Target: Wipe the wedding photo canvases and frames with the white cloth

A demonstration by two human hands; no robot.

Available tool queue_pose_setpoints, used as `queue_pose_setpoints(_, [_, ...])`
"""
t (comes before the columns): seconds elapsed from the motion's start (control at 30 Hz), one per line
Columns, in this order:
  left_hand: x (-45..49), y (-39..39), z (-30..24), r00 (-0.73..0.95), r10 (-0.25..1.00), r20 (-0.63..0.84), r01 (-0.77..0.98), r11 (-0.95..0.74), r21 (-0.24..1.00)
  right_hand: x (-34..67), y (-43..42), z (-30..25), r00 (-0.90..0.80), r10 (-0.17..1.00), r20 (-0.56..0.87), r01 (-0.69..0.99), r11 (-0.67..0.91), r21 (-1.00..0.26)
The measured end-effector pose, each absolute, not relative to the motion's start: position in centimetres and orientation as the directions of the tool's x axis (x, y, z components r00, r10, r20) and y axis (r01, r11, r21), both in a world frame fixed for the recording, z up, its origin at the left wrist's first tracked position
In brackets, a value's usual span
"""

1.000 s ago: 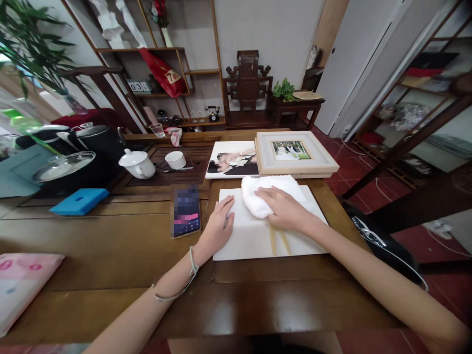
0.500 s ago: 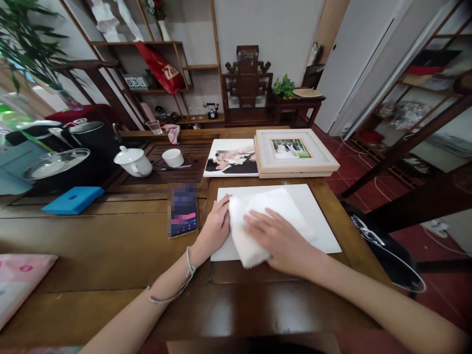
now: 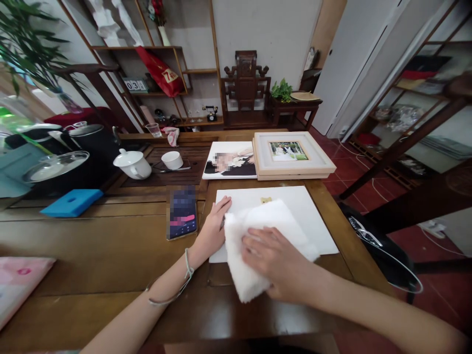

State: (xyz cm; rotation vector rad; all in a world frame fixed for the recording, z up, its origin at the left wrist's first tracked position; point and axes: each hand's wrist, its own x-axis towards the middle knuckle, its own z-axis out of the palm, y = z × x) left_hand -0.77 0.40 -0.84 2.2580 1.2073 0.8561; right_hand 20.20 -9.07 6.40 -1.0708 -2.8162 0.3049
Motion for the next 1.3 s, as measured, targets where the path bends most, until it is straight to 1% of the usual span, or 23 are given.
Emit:
queue_pose_setpoints(0.07, [-0.9,0.4,-0.8,0.451,0.838,0.308,0.561,-0.534,0.632,19.9,-9.4,6.2,-0.751,0.658,0.045,0.627,0.734,-0.262])
queue_pose_setpoints(0.13, [-0.9,0.4,-0.6,0.450,0.843,0.296,0.567,-0.525,0.634,20.2,-8.4,5.5,-0.713,0.697,0.080,0.658,0.703,-0.269])
queue_pose_setpoints(0.27, [-0.4,0.4,-0.4,0.406,0.864,0.298,0.607,-0.498,0.619,21.8,-4.4,3.9,-0.572,0.794,0.206,0.746,0.608,-0.273])
queue_pose_setpoints(0.33, [-0.3,0.4,-0.4,0.392,0.868,0.305,0.616,-0.494,0.614,22.7,-2.6,3.7,-0.499,0.833,0.240,0.780,0.552,-0.295])
queue_pose_setpoints(0.4, [-0.2,0.3,-0.5,0.390,0.868,0.307,0.616,-0.494,0.613,23.7,-1.4,4.1,-0.445,0.873,0.197,0.826,0.486,-0.285])
queue_pose_setpoints(0.5, [-0.2,0.3,-0.5,0.389,0.868,0.309,0.610,-0.494,0.619,25.6,-1.2,5.6,-0.385,0.917,0.102,0.887,0.399,-0.234])
queue_pose_setpoints(0.57, [-0.2,0.2,-0.5,0.385,0.869,0.311,0.608,-0.492,0.623,26.8,-2.1,6.6,-0.351,0.935,0.047,0.913,0.353,-0.206])
queue_pose_setpoints(0.63, [-0.2,0.2,-0.4,0.385,0.870,0.308,0.613,-0.491,0.620,27.6,-3.8,7.4,-0.335,0.942,-0.028,0.933,0.327,-0.149])
queue_pose_setpoints(0.7, [-0.2,0.1,-0.2,0.393,0.871,0.295,0.622,-0.488,0.612,27.6,-6.1,8.2,-0.372,0.924,-0.085,0.926,0.364,-0.097])
queue_pose_setpoints(0.73, [-0.2,0.1,-0.2,0.398,0.871,0.288,0.627,-0.487,0.608,27.3,-7.3,8.6,-0.416,0.904,-0.097,0.908,0.407,-0.095])
queue_pose_setpoints(0.83, [-0.2,0.1,-0.1,0.405,0.871,0.277,0.637,-0.486,0.599,26.4,-9.7,9.7,-0.537,0.832,-0.143,0.842,0.515,-0.162])
queue_pose_setpoints(0.93, [-0.2,0.2,0.0,0.407,0.871,0.277,0.639,-0.488,0.595,26.5,-9.1,10.2,-0.512,0.837,-0.192,0.855,0.476,-0.204])
queue_pose_setpoints(1.03, [-0.2,0.2,-0.1,0.406,0.870,0.281,0.639,-0.490,0.593,27.9,-5.9,9.3,-0.460,0.880,-0.117,0.873,0.425,-0.238])
queue_pose_setpoints(1.2, [-0.2,0.2,-0.2,0.401,0.872,0.280,0.636,-0.485,0.600,30.0,-1.8,6.3,-0.441,0.897,0.040,0.860,0.435,-0.269])
queue_pose_setpoints(1.23, [-0.2,0.2,-0.2,0.399,0.872,0.283,0.633,-0.485,0.603,30.2,-1.7,5.9,-0.435,0.899,0.048,0.862,0.432,-0.267])
queue_pose_setpoints(1.3, [-0.2,0.2,-0.3,0.395,0.872,0.289,0.625,-0.485,0.611,30.2,-2.6,5.6,-0.433,0.901,0.018,0.866,0.422,-0.268])
